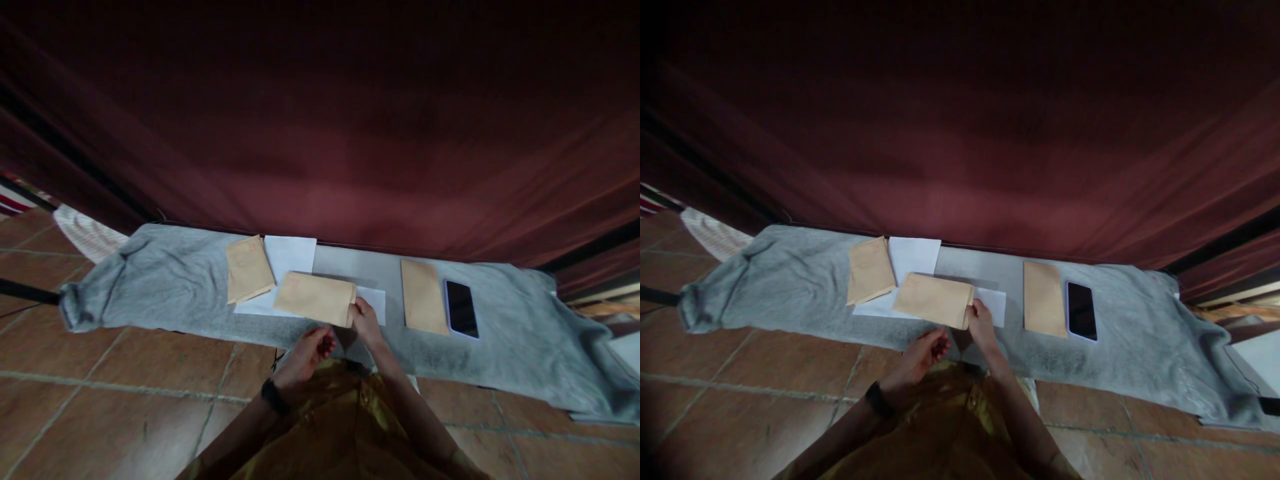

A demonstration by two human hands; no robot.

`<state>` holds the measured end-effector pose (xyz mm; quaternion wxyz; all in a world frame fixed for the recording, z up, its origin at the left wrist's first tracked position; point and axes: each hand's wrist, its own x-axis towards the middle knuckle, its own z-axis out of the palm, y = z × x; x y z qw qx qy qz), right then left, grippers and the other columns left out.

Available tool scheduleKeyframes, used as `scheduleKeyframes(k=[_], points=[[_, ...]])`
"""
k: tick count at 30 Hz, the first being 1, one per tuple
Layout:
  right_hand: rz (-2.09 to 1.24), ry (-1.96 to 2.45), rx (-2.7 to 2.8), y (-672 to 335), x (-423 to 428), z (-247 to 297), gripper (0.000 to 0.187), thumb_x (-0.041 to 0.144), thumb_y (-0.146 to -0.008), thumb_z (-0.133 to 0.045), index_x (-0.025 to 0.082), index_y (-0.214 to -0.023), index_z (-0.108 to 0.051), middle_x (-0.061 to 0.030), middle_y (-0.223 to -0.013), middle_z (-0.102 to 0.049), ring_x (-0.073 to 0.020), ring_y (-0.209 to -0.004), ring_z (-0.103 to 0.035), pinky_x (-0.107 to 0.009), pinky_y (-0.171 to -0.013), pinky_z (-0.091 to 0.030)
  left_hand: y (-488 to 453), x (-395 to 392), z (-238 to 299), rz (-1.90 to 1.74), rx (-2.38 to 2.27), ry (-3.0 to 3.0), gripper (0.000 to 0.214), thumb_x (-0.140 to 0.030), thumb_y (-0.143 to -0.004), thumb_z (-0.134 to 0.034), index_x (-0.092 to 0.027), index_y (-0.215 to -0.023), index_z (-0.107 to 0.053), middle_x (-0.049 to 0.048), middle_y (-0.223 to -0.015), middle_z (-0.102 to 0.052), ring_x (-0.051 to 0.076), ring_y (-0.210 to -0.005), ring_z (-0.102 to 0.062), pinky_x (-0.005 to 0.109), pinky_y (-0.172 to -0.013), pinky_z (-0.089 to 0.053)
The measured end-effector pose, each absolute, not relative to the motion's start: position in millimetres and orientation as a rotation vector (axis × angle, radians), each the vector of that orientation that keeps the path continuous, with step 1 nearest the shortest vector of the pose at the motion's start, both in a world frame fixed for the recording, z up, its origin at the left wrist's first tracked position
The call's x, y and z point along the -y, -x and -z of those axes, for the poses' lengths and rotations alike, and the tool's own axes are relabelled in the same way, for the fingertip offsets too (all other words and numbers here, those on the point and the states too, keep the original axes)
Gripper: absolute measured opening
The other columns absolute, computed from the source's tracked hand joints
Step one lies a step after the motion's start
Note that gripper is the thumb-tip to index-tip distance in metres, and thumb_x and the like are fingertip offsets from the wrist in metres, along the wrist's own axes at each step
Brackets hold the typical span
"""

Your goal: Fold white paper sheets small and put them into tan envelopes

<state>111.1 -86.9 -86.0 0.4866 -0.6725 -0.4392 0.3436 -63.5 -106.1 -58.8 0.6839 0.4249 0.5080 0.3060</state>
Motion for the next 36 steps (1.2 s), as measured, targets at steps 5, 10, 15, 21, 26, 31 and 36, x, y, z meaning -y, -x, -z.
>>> scheduleKeyframes(k=[5,10,15,21,26,31,36], points=[[-0.801,1.711,1.107,-118,98,91,0.02,0.038,-0.079,-0.044,0.025,-0.077,-0.059,-0.0024,-0.073,-0.067,-0.0208,-0.071,-0.059,-0.03,-0.066,-0.047,72,90,38,-0.545,-1.106,-2.208,0.043,-0.042,-0.092,-0.063,-0.03,-0.133,-0.065,0.0106,-0.14,-0.065,0.033,-0.132,-0.058,0.051,-0.114,-0.042],[-0.763,1.777,1.137,-119,112,91,0.025,0.039,-0.085,-0.041,0.025,-0.09,-0.061,-0.0053,-0.083,-0.07,-0.023,-0.079,-0.062,-0.032,-0.072,-0.048,62,38,37,-0.106,-0.975,-2.686,0.109,-0.046,-0.075,-0.084,-0.029,-0.163,-0.023,0.0172,-0.173,-0.007,0.038,-0.16,-0.007,0.065,-0.125,-0.003],[-0.762,1.8,1.215,-126,123,89,0.028,0.043,-0.091,-0.038,0.024,-0.093,-0.059,-0.0041,-0.081,-0.068,-0.0215,-0.075,-0.061,-0.029,-0.067,-0.046,57,14,48,0.001,-0.889,-2.63,0.122,-0.06,-0.067,-0.084,-0.029,-0.164,-0.017,0.0188,-0.173,-0.002,0.04,-0.159,-0.003,0.066,-0.123,0.001],[-0.712,1.858,1.265,-131,127,91,0.028,0.045,-0.091,-0.037,0.025,-0.093,-0.057,-0.0053,-0.079,-0.066,-0.0229,-0.072,-0.06,-0.031,-0.066,-0.043,57,21,40,-0.065,-0.824,-2.681,0.119,-0.056,-0.068,-0.086,-0.032,-0.164,-0.02,0.0187,-0.171,-0.018,0.041,-0.158,-0.015,0.066,-0.122,0.004],[-0.709,1.84,1.278,-137,128,97,0.028,0.049,-0.089,-0.04,0.026,-0.089,-0.055,-0.0045,-0.08,-0.064,-0.0226,-0.073,-0.058,-0.032,-0.069,-0.044,58,23,39,-0.118,-0.786,-2.67,0.112,-0.054,-0.07,-0.085,-0.035,-0.163,-0.025,0.0159,-0.17,-0.026,0.042,-0.156,-0.02,0.066,-0.122,0.003],[-0.739,1.813,1.303,-142,129,100,0.026,0.05,-0.087,-0.044,0.026,-0.086,-0.053,-0.0035,-0.08,-0.064,-0.0217,-0.072,-0.058,-0.032,-0.069,-0.046,56,23,40,-0.105,-0.766,-2.662,0.114,-0.051,-0.069,-0.086,-0.037,-0.163,-0.022,0.0141,-0.168,-0.03,0.042,-0.154,-0.025,0.068,-0.122,0.003],[-0.685,1.863,1.316,-142,131,99,0.02,0.044,-0.087,-0.046,0.026,-0.083,-0.053,-0.0047,-0.078,-0.065,-0.0226,-0.072,-0.06,-0.032,-0.067,-0.045,56,26,36,-0.116,-0.739,-2.68,0.111,-0.048,-0.072,-0.085,-0.037,-0.163,-0.023,0.0133,-0.167,-0.032,0.042,-0.153,-0.027,0.066,-0.123,0.001]])
